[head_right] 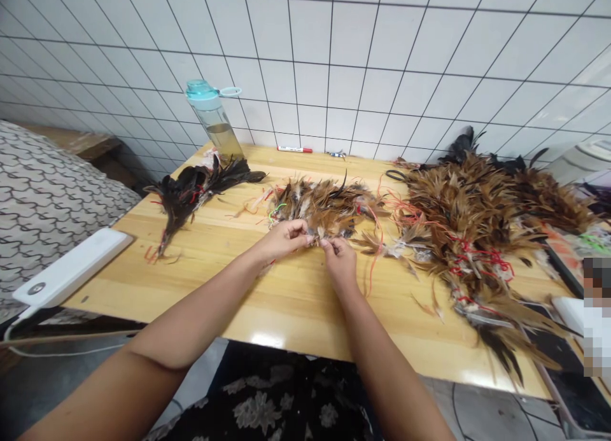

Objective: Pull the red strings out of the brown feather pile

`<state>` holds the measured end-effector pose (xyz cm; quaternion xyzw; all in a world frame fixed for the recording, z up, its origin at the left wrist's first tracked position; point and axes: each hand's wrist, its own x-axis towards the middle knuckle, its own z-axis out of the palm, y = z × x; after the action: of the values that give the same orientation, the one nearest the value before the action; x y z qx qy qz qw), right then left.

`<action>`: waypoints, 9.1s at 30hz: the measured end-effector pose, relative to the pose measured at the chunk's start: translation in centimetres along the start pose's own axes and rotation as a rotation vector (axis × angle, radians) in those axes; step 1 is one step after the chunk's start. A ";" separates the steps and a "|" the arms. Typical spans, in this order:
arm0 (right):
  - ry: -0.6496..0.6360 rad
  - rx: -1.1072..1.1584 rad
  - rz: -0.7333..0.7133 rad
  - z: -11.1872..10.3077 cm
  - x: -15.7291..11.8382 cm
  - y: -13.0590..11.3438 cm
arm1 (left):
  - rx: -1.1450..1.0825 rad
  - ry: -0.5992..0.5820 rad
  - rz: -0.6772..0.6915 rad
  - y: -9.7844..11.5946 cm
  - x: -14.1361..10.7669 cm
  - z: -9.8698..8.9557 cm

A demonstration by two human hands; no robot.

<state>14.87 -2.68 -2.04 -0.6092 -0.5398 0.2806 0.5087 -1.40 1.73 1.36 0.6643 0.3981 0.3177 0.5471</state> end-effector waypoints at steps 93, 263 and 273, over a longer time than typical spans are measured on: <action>-0.186 -0.385 -0.398 2.3 2.4 1.4 | -0.056 0.165 0.045 -2.8 1.6 0.2; -0.330 -0.056 -0.271 1.7 2.5 0.9 | -0.441 0.044 -0.072 -1.6 1.0 -0.2; -0.339 0.059 -0.206 1.9 2.5 1.3 | -0.543 0.019 -0.056 -2.1 1.0 0.0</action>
<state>14.29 0.44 -3.31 -0.4797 -0.6687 0.3413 0.4541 -1.30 2.84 -0.67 0.4791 0.3217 0.4037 0.7100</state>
